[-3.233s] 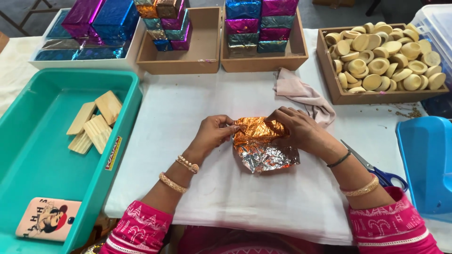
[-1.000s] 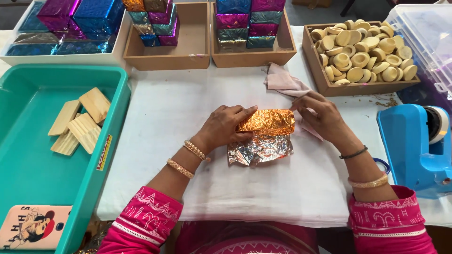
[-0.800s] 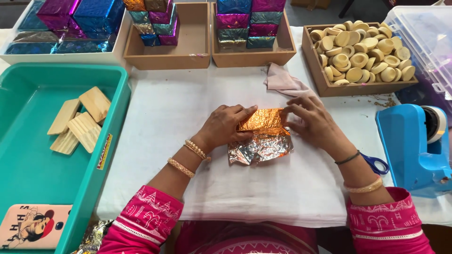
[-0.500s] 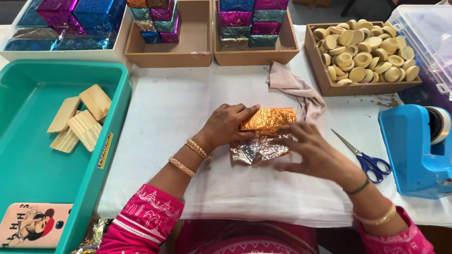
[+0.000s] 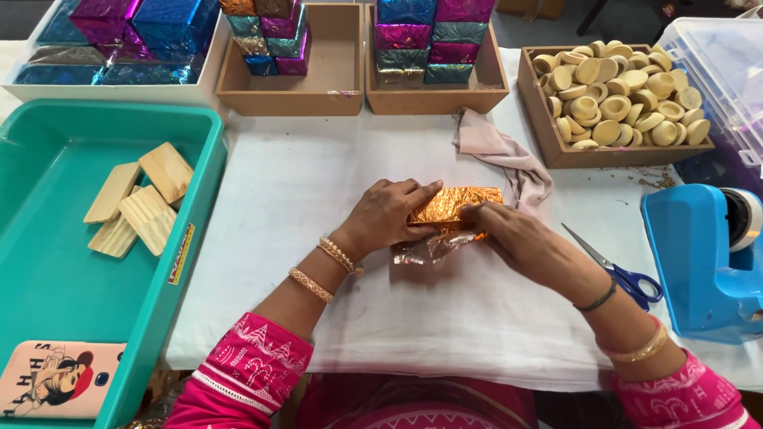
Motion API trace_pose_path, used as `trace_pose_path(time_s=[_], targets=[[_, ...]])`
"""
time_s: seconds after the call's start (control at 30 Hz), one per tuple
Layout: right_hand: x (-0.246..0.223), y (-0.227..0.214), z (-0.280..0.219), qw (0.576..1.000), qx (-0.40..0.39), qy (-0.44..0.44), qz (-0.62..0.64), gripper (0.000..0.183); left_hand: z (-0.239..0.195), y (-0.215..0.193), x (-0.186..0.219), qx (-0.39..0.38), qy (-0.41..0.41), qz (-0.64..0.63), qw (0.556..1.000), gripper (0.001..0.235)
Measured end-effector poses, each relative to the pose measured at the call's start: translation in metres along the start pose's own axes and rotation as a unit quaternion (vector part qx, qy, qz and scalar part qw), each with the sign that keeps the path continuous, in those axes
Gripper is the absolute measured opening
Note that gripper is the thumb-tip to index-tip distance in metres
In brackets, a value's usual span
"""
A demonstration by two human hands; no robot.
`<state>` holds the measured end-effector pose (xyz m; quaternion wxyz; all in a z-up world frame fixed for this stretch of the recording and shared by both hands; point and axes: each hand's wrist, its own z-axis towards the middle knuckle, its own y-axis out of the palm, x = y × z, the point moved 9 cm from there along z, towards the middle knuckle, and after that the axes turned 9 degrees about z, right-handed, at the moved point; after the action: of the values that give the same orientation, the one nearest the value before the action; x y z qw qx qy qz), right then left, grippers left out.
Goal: The person places two small wooden discs into a rectangular wooden box and closes it. They then select a sheet of shiny orange foil, wrap the box completely, and secure the foil with clear tape.
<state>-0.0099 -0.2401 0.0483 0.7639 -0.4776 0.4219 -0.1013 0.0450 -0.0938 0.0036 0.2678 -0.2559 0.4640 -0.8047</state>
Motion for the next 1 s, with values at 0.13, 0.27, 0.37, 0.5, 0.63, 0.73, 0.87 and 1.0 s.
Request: trace_pose_path(time_s=[0.13,0.27,0.37,0.5,0.63,0.73,0.87,1.0], targets=[[0.014,-0.007,0.008,0.999,0.003,0.029,-0.030,0.017,0.000,-0.005,0.004,0.009,0.010,-0.001,1.000,0.073],[0.026,-0.016,0.017,0.997,0.050,0.045,-0.025,0.016,-0.002,0.003,0.001,-0.002,0.013,-0.021,1.000,0.067],[0.038,-0.015,0.018,0.996,0.063,0.047,-0.053,0.017,-0.004,-0.001,0.004,0.001,0.038,-0.042,0.998,0.062],[0.037,-0.019,0.019,0.995,0.073,0.038,-0.048,0.017,-0.006,0.005,0.003,-0.004,0.056,-0.052,0.997,0.047],[0.044,-0.018,0.021,0.995,0.076,0.053,-0.041,0.016,-0.012,-0.010,0.012,-0.002,0.088,-0.029,0.996,0.053],[0.051,-0.016,0.022,0.995,0.062,0.070,-0.046,0.019,-0.017,-0.019,0.010,-0.040,0.086,-0.015,0.995,0.055],[0.046,-0.017,0.023,0.996,0.077,0.030,-0.043,0.018,-0.025,-0.034,0.008,-0.062,0.078,-0.138,0.985,0.058],[0.048,-0.016,0.025,0.995,0.068,0.052,-0.043,0.020,-0.026,-0.040,0.014,0.004,0.067,-0.136,0.988,0.056]])
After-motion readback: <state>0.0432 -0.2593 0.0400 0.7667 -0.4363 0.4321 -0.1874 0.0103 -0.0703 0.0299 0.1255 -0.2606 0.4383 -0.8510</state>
